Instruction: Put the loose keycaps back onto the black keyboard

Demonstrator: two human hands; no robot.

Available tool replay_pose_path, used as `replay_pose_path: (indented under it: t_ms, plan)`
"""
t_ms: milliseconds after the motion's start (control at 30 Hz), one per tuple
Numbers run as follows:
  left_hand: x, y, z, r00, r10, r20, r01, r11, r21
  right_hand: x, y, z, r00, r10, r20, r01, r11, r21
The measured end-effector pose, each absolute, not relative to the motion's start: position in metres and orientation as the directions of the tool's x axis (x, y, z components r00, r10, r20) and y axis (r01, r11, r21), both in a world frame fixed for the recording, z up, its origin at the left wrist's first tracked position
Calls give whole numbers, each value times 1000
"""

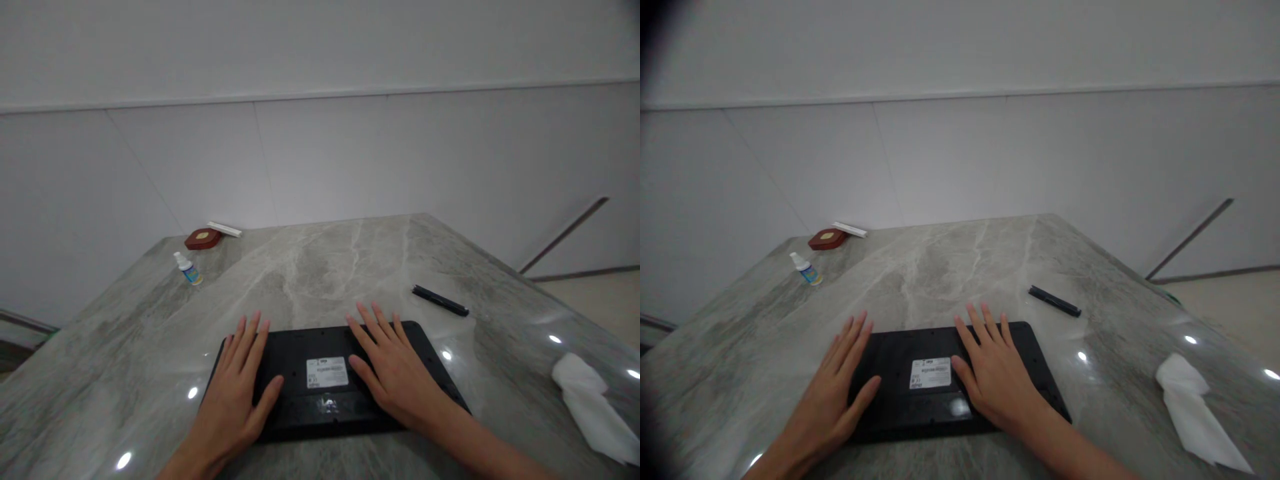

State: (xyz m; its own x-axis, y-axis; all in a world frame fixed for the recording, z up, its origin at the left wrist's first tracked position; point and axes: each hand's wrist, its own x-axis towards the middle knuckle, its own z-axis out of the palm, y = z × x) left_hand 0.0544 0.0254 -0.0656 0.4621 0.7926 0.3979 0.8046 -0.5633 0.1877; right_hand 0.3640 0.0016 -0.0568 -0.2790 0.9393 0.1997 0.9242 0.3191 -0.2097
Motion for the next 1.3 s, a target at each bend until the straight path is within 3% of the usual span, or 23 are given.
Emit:
replay_pose_path:
  t_ms: [100,200,267,367,433,500,567,633,700,900,1000,1067,1200,1233,1300]
  plan:
    - [57,24,-58,464,770,438,782,-588,205,362,-1,-54,-341,903,260,892,399,-214]
    - [61,24,-61,656,728,201,720,-683,124,359,-2,-56,-479,873,89,835,485,-259]
    - [62,22,-64,670,728,143,724,-684,93,358,-2,-56,-503,863,36,828,494,-267]
    - [60,15,-60,551,743,380,770,-628,112,359,-7,-49,-441,864,242,842,492,-220]
    - [58,9,-53,440,668,600,752,-640,161,361,-12,-44,-359,810,464,852,488,-192]
    - [57,6,-49,404,600,691,714,-679,172,363,-15,-42,-320,774,546,848,491,-200]
    - [58,9,-49,524,630,574,697,-704,137,362,-14,-43,-409,821,397,814,525,-248]
    - [61,14,-54,682,661,313,671,-736,93,358,-10,-44,-523,844,121,783,531,-324]
    - [64,19,-60,735,665,133,660,-747,83,354,-6,-43,-558,828,-62,780,497,-380]
    - [63,24,-63,746,663,63,660,-748,63,354,-3,-37,-539,835,-108,786,454,-419]
    - [55,23,-62,754,649,97,647,-760,59,364,-3,-42,-534,841,-85,790,460,-406]
    - [50,21,-60,727,656,202,656,-751,74,370,-4,-48,-515,857,-10,799,476,-368]
    - [45,16,-56,545,653,526,700,-699,144,374,-9,-52,-405,838,365,829,505,-239]
    - [46,16,-56,529,648,548,709,-692,133,373,-10,-51,-388,825,412,832,506,-230]
    - [51,17,-56,600,640,479,707,-705,55,367,-12,-48,-442,829,344,805,535,-256]
